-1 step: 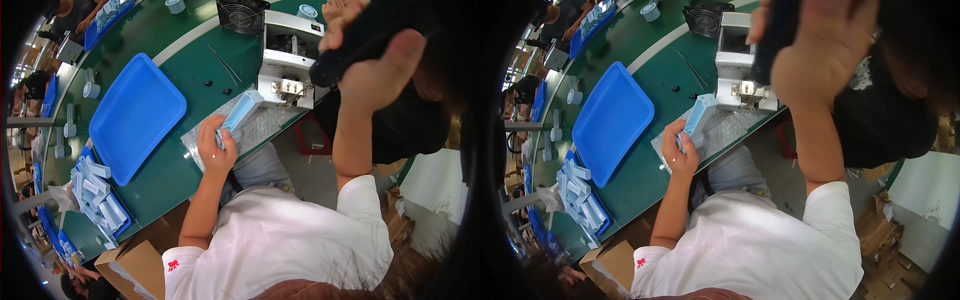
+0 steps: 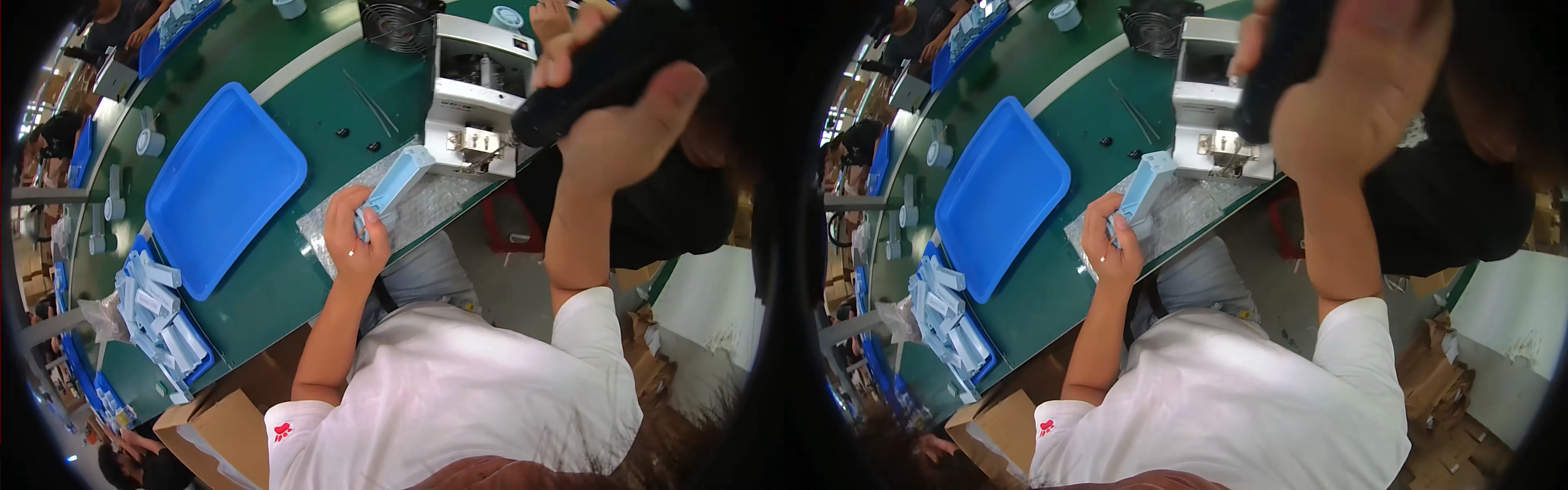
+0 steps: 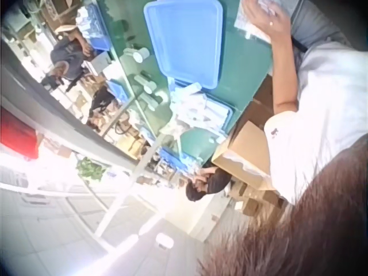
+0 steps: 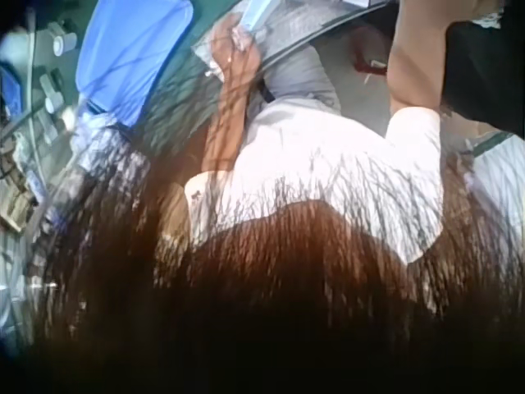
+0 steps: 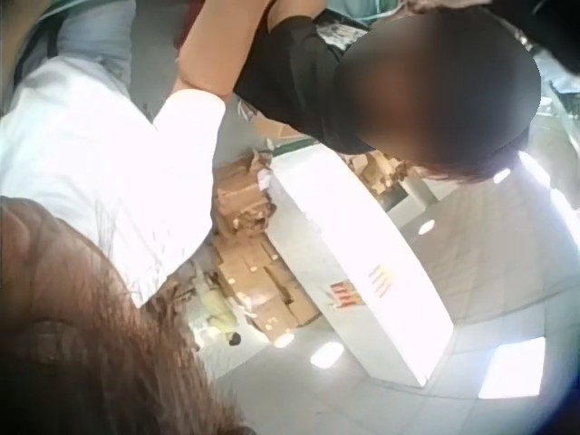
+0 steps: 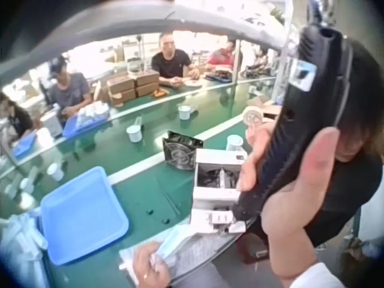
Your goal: The person uses a handheld electric screwdriver to drive screws into light blue plastic components. They pick up each component from a blue tray, secure it with the tool, and place the finished unit onto the green workbench.
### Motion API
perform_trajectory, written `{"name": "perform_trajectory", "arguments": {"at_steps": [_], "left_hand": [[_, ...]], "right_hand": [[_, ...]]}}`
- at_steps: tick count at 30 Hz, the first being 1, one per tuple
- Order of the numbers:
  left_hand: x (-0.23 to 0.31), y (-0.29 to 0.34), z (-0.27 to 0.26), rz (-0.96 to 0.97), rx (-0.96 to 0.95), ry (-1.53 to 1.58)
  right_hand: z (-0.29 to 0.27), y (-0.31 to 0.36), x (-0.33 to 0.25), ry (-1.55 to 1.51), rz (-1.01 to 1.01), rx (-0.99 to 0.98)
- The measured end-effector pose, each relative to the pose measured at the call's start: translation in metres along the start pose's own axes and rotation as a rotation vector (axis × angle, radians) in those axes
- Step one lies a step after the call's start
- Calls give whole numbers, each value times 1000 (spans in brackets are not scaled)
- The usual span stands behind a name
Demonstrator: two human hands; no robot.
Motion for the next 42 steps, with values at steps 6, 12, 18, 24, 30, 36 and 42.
{"name": "perform_trajectory", "arguments": {"at_steps": [6,12,18,24,30,36,42], "left_hand": [[-5,2,1,10,-25,21],[-5,4,0,52,-11,77],[-2,3,-3,47,8,103],[-3,4,-2,76,3,72],[-1,3,-2,95,-7,70],[-2,3,-1,106,-12,75],[-5,2,2,63,-40,47]], "right_hand": [[12,12,-6,-307,63,-271],[43,13,14,-296,131,-184],[36,15,21,-261,168,-150],[41,23,15,-203,129,-126],[43,20,18,-303,98,-182],[45,23,23,-292,104,-177],[46,24,26,-283,106,-179]]}}
Point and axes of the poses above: each hand's wrist, its own y-axis away from the middle knuckle, its own z-axis out of the palm, x = y × z, the point moved 9 cm from there along -y, towards the middle knuckle, and after that the axes turned 13 degrees about y, right-handed, at the moved point
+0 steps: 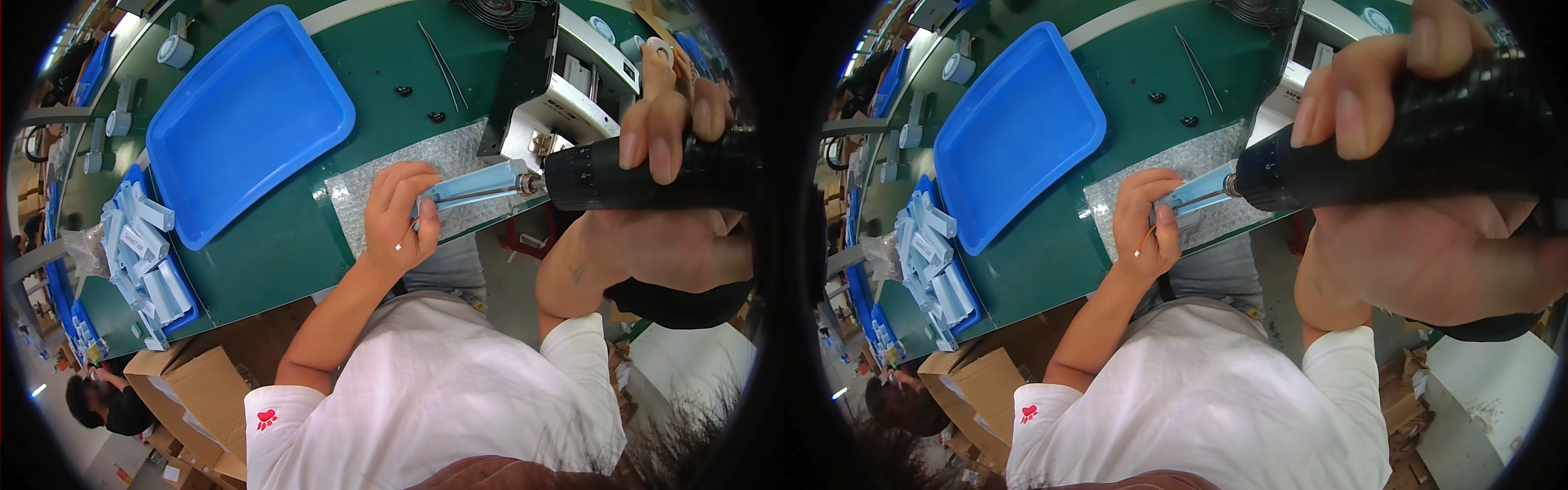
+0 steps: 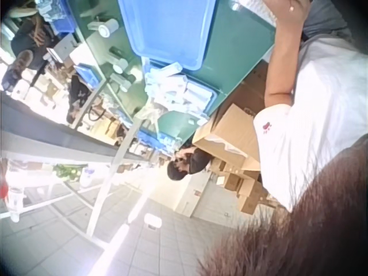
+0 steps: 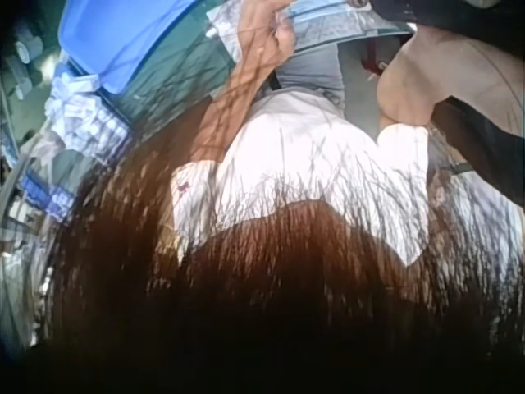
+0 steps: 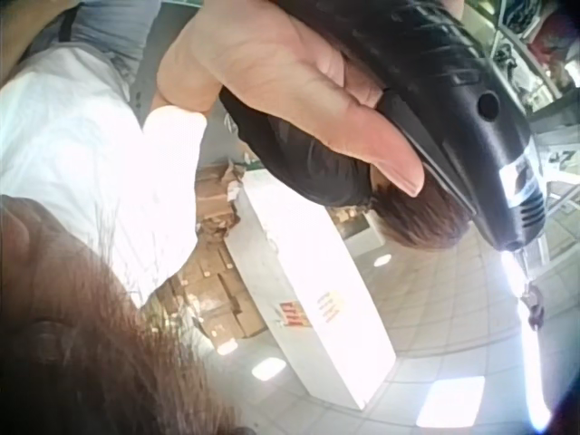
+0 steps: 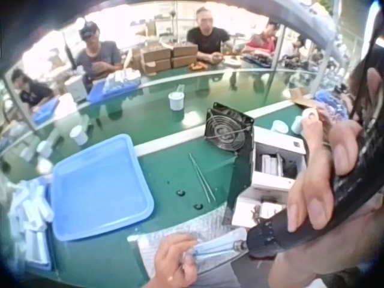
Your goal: The person uses a handheld electric screwdriver to drive screws into light blue plastic components. They pick up each component from a blue tray, secure it with the tool, and place the finished unit onto the green workbench.
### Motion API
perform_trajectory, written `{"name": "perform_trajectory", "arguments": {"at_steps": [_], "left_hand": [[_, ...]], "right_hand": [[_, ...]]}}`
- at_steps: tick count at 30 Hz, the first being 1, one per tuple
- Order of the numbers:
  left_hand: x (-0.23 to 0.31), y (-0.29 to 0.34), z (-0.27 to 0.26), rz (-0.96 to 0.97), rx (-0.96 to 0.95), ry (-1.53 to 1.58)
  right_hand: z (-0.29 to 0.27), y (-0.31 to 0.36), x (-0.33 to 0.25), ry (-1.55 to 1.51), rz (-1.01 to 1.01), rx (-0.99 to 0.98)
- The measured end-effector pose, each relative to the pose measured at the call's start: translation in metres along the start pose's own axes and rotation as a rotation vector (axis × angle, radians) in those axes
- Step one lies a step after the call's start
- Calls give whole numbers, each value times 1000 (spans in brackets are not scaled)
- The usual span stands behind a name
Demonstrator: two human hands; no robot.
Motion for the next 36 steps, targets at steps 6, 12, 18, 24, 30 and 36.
{"name": "perform_trajectory", "arguments": {"at_steps": [6,12,18,24,30,36], "left_hand": [[-2,-1,4,-22,-19,11],[0,5,0,-54,-23,-7],[1,-1,-3,-98,-20,-7],[-4,-4,8,-110,-14,3],[-31,24,-25,-349,120,-62],[-32,23,16,-219,38,53]], "right_hand": [[-3,1,-1,14,-6,7],[-1,1,-4,13,-16,14],[-37,-25,-63,63,-207,118],[-88,-39,-152,146,-512,203],[-50,-38,-99,395,-346,212],[-44,-12,-134,778,-466,399]]}}
Point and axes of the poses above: each hand's wrist, its own y-axis away from the middle knuckle, its own z-axis out of the palm, x = y × z, the point moved 9 cm from there along -y, towards the middle knuckle, and after that the axes turned 13 degrees about y, right-handed, at the moved point
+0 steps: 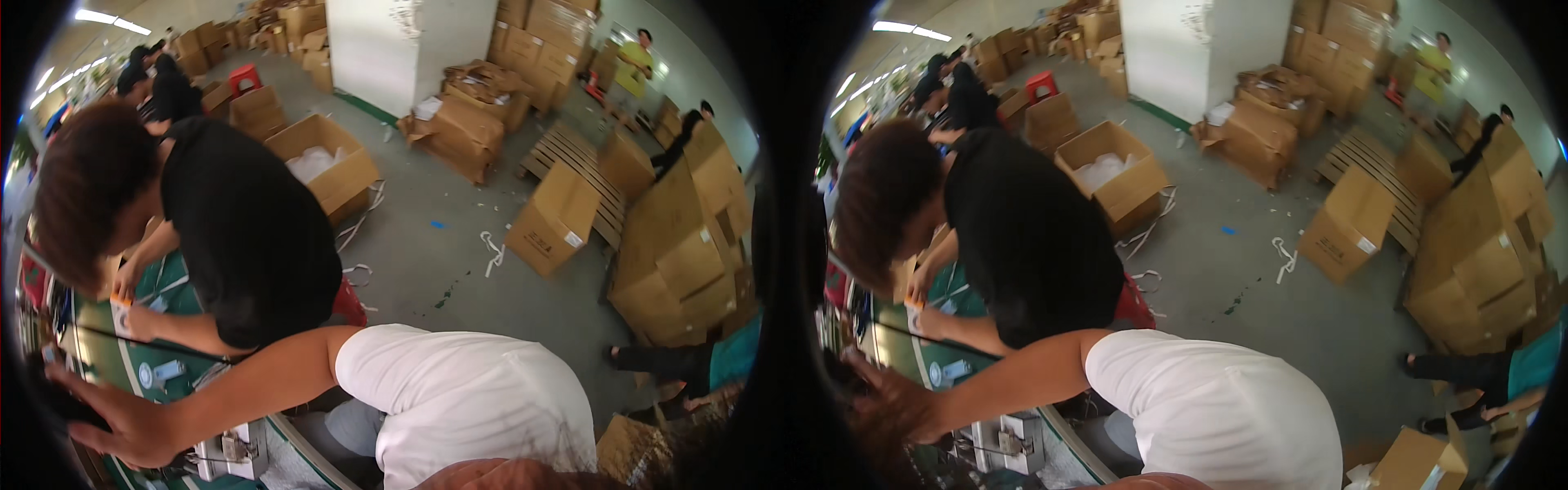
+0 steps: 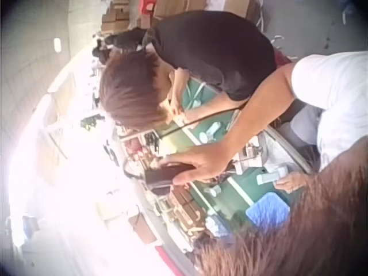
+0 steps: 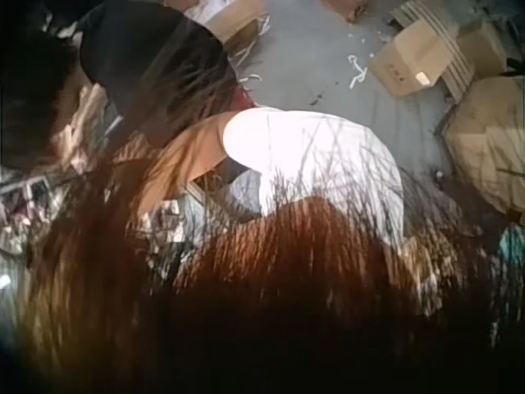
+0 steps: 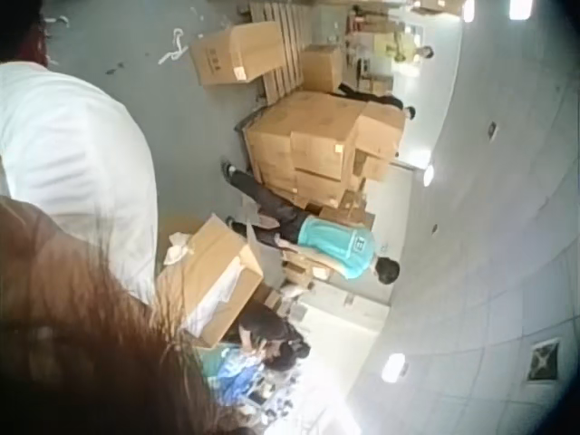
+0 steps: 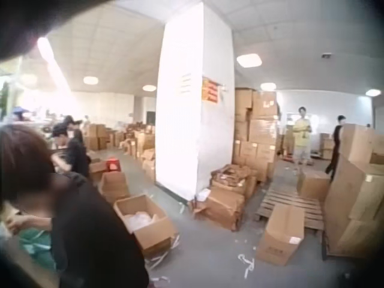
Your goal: The person uses a handheld electric screwdriver to drive screws into light blue plastic components. They pick up each component from a blue tray, secure it with the tool, and place the finished unit onto the green workbench.
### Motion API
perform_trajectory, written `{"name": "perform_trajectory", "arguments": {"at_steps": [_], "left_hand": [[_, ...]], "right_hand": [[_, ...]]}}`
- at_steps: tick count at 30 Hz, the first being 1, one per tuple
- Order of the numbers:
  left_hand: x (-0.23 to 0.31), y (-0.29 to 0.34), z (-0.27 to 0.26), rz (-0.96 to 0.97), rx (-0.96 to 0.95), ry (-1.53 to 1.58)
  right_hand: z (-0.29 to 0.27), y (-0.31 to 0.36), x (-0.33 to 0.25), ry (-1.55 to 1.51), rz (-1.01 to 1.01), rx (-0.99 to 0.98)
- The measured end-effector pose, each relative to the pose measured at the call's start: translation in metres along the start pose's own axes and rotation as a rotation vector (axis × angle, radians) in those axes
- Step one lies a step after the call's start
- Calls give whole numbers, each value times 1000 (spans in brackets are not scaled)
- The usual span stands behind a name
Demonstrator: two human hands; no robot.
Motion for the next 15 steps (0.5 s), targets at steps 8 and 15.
{"name": "perform_trajectory", "arguments": {"at_steps": [8,15], "left_hand": [[-42,-12,-22,-21,34,-6],[22,-10,-16,148,-62,-239]], "right_hand": [[24,27,21,40,62,-181],[5,26,36,-437,540,-244]]}}
Point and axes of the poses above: each hand's wrist, its own y-axis away from the middle knuckle, its own z-axis out of the palm, x = y × z, the point moved 9 cm from there along -y, towards the middle knuckle, and after that the axes turned 13 degrees about y, right-handed, at the moved point
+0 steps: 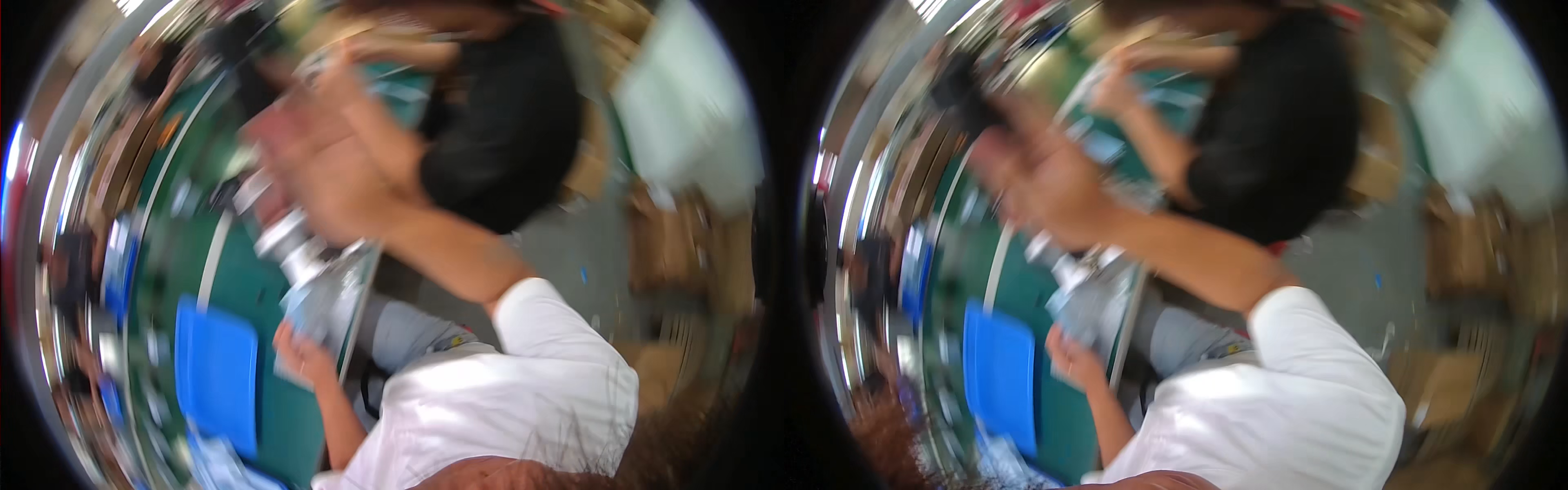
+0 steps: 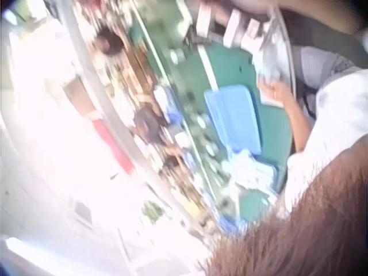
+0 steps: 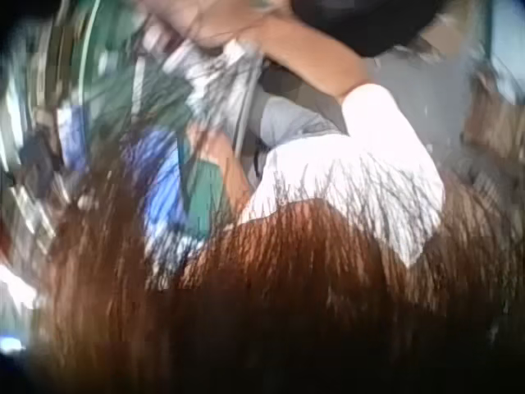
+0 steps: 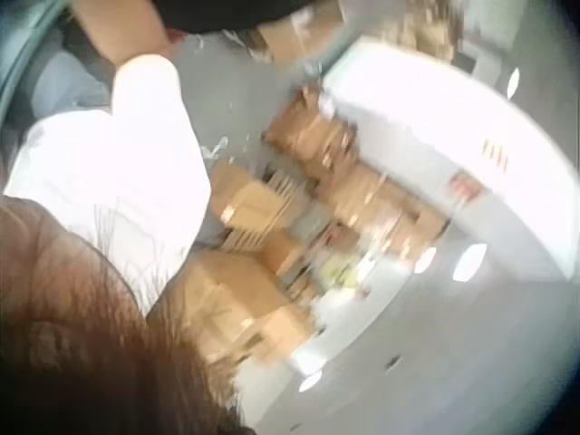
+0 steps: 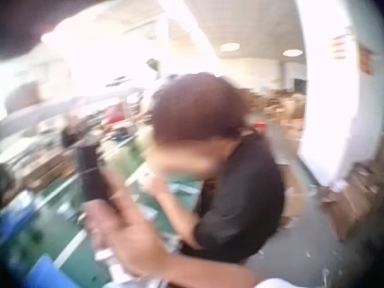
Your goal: The person uses a handheld electric screwdriver to drive screws into light blue plastic components. They pick up each component from a blue tray, secure it with the tool, and place the finished unit onto the green workbench.
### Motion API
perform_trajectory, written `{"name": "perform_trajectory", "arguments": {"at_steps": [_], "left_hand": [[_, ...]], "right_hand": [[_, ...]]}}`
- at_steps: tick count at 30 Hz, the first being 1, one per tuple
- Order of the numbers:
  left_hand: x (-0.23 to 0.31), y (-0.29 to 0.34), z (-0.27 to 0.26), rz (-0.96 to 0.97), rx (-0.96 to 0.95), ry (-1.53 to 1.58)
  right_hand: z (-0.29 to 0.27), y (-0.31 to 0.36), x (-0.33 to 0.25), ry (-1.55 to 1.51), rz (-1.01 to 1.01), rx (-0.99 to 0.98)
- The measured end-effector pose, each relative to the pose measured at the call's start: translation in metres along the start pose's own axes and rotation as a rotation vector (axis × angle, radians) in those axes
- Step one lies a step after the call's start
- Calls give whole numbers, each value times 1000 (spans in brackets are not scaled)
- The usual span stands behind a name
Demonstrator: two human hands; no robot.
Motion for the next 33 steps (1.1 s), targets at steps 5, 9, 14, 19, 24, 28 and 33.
{"name": "perform_trajectory", "arguments": {"at_steps": [5,9,14,19,24,28,33], "left_hand": [[28,-25,19,39,-56,107],[29,-14,11,-34,-31,161],[15,-13,10,-86,5,202],[13,-13,9,-54,5,242],[14,-13,9,-55,-8,240],[9,-9,9,-43,-12,252],[7,-9,9,-42,-28,270]], "right_hand": [[-26,-12,24,-127,-101,2],[-3,-16,18,81,-220,14],[37,-14,19,259,-315,137],[15,-13,49,173,-48,10],[22,3,42,-211,3,-232],[41,10,56,-255,22,-254],[57,11,71,-266,53,-264]]}}
Point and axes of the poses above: each hand's wrist, its own y-axis away from the middle knuckle, its own z-axis out of the palm, x = y × z, the point moved 9 cm from there along -y, towards the middle knuckle, and after that the axes turned 13 degrees about y, right-handed, at the moved point
